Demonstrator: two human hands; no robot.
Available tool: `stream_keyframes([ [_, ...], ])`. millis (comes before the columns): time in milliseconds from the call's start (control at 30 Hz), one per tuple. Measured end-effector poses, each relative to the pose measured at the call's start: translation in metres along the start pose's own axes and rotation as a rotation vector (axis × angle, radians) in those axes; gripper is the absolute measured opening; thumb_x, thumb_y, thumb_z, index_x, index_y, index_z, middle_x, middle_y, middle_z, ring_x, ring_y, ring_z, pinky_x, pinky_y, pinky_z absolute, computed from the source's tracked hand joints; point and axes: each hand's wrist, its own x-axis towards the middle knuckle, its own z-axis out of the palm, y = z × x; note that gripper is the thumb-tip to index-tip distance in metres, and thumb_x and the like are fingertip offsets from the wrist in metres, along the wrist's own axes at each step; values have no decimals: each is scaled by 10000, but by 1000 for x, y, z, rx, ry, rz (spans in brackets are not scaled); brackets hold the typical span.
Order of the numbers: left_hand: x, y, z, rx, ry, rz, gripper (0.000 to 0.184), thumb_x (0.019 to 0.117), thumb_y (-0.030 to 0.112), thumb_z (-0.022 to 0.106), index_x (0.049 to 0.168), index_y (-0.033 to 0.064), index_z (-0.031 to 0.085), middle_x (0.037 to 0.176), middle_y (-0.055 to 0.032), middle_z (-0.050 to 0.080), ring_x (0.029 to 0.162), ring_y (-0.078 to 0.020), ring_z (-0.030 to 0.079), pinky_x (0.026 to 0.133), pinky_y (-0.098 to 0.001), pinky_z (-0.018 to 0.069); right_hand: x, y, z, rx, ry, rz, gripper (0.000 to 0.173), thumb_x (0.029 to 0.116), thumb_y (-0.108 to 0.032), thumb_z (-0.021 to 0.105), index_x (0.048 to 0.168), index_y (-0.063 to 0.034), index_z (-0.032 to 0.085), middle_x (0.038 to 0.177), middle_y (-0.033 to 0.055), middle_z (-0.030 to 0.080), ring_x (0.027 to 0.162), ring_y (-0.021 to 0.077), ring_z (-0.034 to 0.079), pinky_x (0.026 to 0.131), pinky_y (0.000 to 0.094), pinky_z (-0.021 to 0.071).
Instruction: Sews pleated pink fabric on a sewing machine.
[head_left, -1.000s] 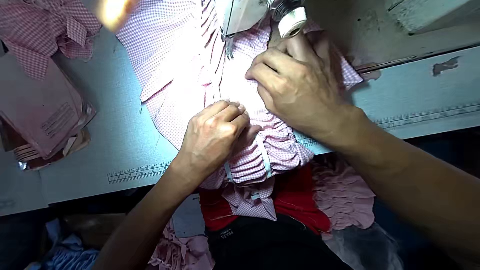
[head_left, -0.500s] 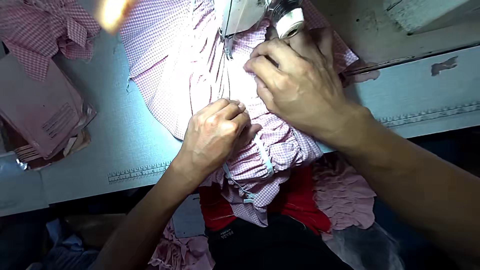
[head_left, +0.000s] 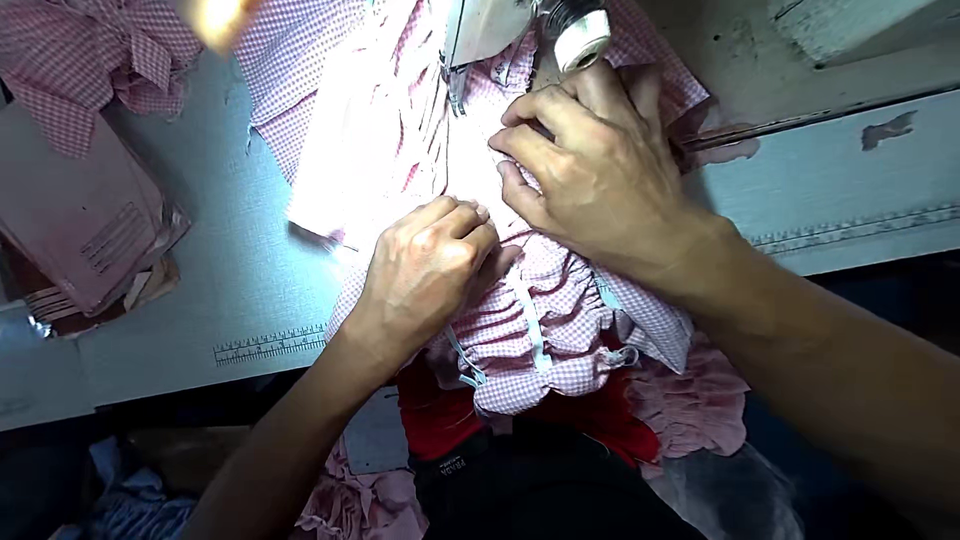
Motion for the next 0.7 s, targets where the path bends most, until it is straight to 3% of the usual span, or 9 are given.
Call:
stream_keyframes([
  [67,0,0,0,-7,0,-3,288,1014,321,613,985,98,794,1054,-70,760,1093,-220,704,918,-351,565,-1,1,1,3,19,-16,311,1073,-204,424,1233,-133,681,1319,105,636,1214,369,543,940,564,359],
  [133,0,1,-1,-14,-1,-7,286,1015,317,615,963,95,788,1040,-71,759,1087,-219,705,909,-345,568,-1,1,3,16,20,-38,281,1067,-165,432,1159,-114,692,1220,106,660,1139,357,560,929,545,353],
  [267,0,4,-2,1,-1,-6,300,1010,328,617,966,89,792,1026,-80,756,1064,-224,707,875,-357,570,0,-1,0,9,-28,14,358,1060,-303,424,1222,-115,681,1268,115,647,1187,384,543,938,584,348],
  [333,0,4,-1,3,1,-9,298,1013,324,616,984,85,793,1046,-82,757,1078,-223,707,900,-352,571,0,-2,0,15,-13,1,314,1059,-205,424,1230,-124,675,1272,108,647,1199,377,541,947,571,351],
  [400,0,2,0,9,4,-12,290,1015,318,615,991,90,794,1048,-75,760,1084,-220,708,916,-346,571,-1,-3,1,10,6,-28,273,1052,-135,432,1144,-106,687,1186,112,661,1138,366,554,935,550,343],
  [467,1,2,-1,11,2,-6,265,1005,292,621,972,93,792,1030,-72,761,1084,-223,708,907,-348,573,0,-4,0,-16,2,7,310,1067,-229,418,1128,-96,691,1212,105,669,1141,362,557,928,555,340],
  [533,1,3,-3,-2,-6,-7,246,998,264,626,971,85,793,1008,-79,751,1074,-238,703,897,-366,568,1,-5,-1,-24,-23,46,370,1062,-309,415,1213,-111,687,1331,102,637,1221,378,533,956,587,334],
  [633,2,1,-4,2,2,-13,238,997,239,618,998,83,797,1046,-89,759,1088,-243,705,917,-370,565,0,-4,0,-9,5,18,338,1067,-183,412,1299,-144,655,1316,100,636,1205,376,537,933,571,350],
  [700,3,-1,-2,8,4,-10,246,1013,247,606,1009,96,801,1053,-78,760,1090,-230,704,920,-355,564,0,-4,2,-1,9,-6,284,1056,-146,430,1186,-126,681,1230,103,649,1157,372,544,920,567,339],
])
